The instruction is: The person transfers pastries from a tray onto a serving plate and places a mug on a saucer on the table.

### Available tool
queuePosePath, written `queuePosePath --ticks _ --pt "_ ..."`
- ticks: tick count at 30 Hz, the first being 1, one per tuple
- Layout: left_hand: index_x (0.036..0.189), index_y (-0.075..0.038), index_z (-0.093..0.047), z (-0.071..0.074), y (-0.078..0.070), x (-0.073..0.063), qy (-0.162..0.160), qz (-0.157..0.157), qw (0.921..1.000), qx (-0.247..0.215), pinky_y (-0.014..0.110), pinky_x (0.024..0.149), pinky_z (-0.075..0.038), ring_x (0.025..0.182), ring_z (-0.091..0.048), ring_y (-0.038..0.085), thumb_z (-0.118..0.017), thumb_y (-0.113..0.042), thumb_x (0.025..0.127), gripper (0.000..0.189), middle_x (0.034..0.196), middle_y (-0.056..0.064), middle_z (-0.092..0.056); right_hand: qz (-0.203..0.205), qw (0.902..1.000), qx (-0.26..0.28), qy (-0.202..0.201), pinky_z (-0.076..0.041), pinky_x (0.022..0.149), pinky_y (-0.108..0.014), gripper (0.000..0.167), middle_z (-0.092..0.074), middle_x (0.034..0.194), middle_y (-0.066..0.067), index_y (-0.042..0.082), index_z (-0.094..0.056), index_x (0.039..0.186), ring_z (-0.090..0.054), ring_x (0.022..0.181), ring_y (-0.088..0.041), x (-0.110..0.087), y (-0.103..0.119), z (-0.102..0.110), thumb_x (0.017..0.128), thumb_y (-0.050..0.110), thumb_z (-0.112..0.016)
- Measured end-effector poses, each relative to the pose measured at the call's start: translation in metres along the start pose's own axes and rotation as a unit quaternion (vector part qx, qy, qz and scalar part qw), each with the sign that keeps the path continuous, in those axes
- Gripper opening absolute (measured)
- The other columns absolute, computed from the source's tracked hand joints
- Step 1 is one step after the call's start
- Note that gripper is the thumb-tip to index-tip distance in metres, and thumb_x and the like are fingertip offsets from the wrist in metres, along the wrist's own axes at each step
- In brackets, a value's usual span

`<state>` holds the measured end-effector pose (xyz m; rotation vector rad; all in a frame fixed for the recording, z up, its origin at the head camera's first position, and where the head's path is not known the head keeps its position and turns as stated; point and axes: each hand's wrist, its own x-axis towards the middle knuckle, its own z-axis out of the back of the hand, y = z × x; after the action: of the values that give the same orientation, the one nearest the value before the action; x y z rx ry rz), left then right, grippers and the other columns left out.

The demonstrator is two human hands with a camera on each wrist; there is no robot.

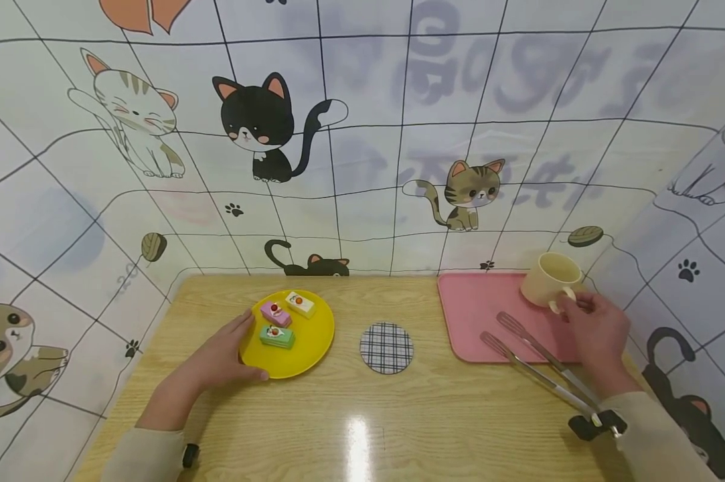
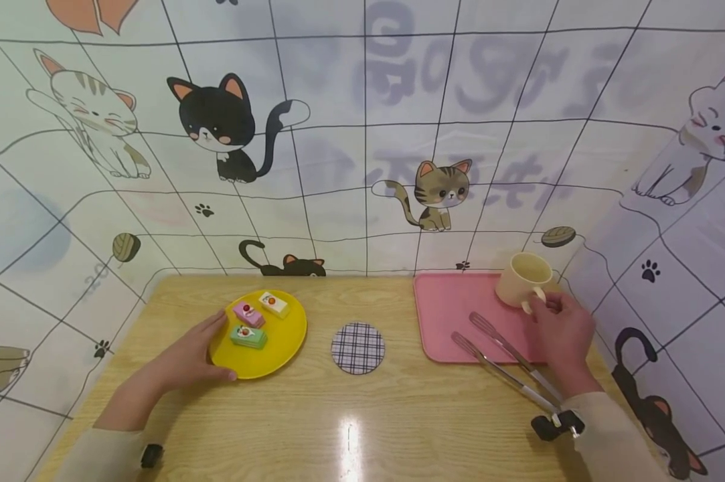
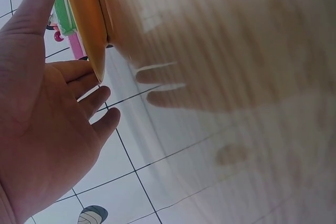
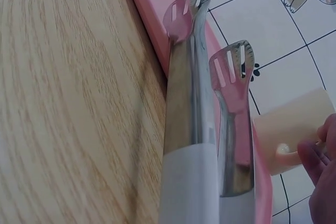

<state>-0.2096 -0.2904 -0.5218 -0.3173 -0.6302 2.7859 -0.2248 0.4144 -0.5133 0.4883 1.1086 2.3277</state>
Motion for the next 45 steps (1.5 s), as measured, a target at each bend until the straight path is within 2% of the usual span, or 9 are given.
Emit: queuePosePath --ticks 5,8,11,19,23,26,32,39,45 --pt "0.17 0.007 -0.03 0.0 -0.003 0.003 0.001 -0.003 1.0 -0.008 0.068 0.129 -0.029 0.162 -0.027 0.053 -0.096 -0.063 0.077 0.134 0.18 0.027 -0.023 0.015 0.9993 0.025 -0.021 -0.053 0.061 -0.008 0.047 -0.068 0.084 0.023 0.004 -0.075 0.132 -0.066 0.069 0.008 -0.007 0.004 0.006 0.105 0.043 -0.075" --pt "0.17 0.008 -0.029 0.001 -0.001 0.003 0.0 -0.008 0.9999 -0.008 0.067 0.13 -0.028 0.162 -0.026 0.053 -0.097 -0.061 0.077 0.134 0.18 0.027 -0.023 0.025 0.9988 0.035 -0.022 -0.054 0.061 -0.009 0.046 -0.064 0.081 0.028 0.003 -0.074 0.131 -0.067 0.068 0.007 -0.013 0.007 0.009 0.105 0.041 -0.076" --pt "0.169 0.01 -0.028 0.001 0.001 0.001 -0.002 -0.013 0.9999 -0.01 0.068 0.13 -0.027 0.162 -0.025 0.054 -0.098 -0.059 0.077 0.134 0.179 0.029 -0.022 0.027 0.9985 0.044 -0.016 -0.055 0.062 -0.009 0.045 -0.066 0.084 0.026 0.003 -0.074 0.132 -0.068 0.069 0.006 -0.019 0.01 0.012 0.106 0.039 -0.076" --pt "0.17 0.01 -0.025 0.002 0.001 -0.002 -0.004 -0.017 0.9994 -0.031 0.069 0.129 -0.026 0.162 -0.023 0.055 -0.099 -0.059 0.076 0.138 0.18 0.03 -0.018 0.057 0.9982 0.012 -0.013 -0.052 0.061 -0.009 0.044 -0.07 0.089 0.017 0.002 -0.072 0.133 -0.066 0.071 0.008 -0.033 0.022 0.018 0.109 0.039 -0.072" --pt "0.173 0.004 -0.025 0.003 0.0 -0.003 -0.008 -0.009 0.9994 -0.034 0.071 0.129 -0.026 0.163 -0.02 0.054 -0.096 -0.061 0.079 0.135 0.182 0.027 -0.016 0.076 0.997 -0.003 -0.018 -0.051 0.06 -0.008 0.041 -0.074 0.09 0.008 0.002 -0.073 0.131 -0.065 0.07 0.01 -0.039 0.027 0.021 0.109 0.037 -0.073" --pt "0.174 -0.001 -0.026 0.005 -0.002 -0.003 -0.017 -0.005 0.9992 -0.035 0.073 0.127 -0.028 0.163 -0.022 0.054 -0.091 -0.063 0.084 0.128 0.182 0.025 -0.017 0.087 0.996 -0.004 -0.019 -0.051 0.06 -0.008 0.04 -0.073 0.088 0.009 0.002 -0.074 0.13 -0.065 0.069 0.01 -0.043 0.03 0.023 0.108 0.036 -0.074" --pt "0.17 -0.003 -0.037 0.009 -0.014 -0.002 -0.065 -0.04 0.9964 -0.037 0.074 0.124 -0.033 0.158 -0.034 0.053 -0.087 -0.056 0.093 0.105 0.175 0.025 -0.032 0.106 0.9944 -0.001 -0.004 -0.05 0.057 -0.011 0.036 -0.073 0.082 0.015 0.003 -0.075 0.126 -0.066 0.069 0.009 -0.05 0.035 0.026 0.107 0.034 -0.076" --pt "0.151 -0.008 -0.064 0.008 -0.037 0.003 -0.142 -0.074 0.987 -0.017 0.069 0.117 -0.047 0.139 -0.057 0.045 -0.092 -0.039 0.093 0.071 0.15 0.017 -0.061 0.151 0.9881 0.027 0.004 -0.051 0.054 -0.013 0.03 -0.074 0.078 0.012 0.0 -0.077 0.12 -0.068 0.067 0.006 -0.062 0.046 0.023 0.106 0.027 -0.079" --pt "0.141 -0.007 -0.071 -0.004 -0.06 0.014 -0.155 -0.13 0.9792 -0.017 0.055 0.107 -0.058 0.123 -0.067 0.032 -0.095 -0.032 0.091 0.062 0.141 0.008 -0.066 0.153 0.9877 0.028 0.01 -0.046 0.048 -0.018 0.031 -0.075 0.08 0.005 0.003 -0.077 0.119 -0.067 0.068 0.003 -0.074 0.054 0.02 0.106 0.031 -0.078"
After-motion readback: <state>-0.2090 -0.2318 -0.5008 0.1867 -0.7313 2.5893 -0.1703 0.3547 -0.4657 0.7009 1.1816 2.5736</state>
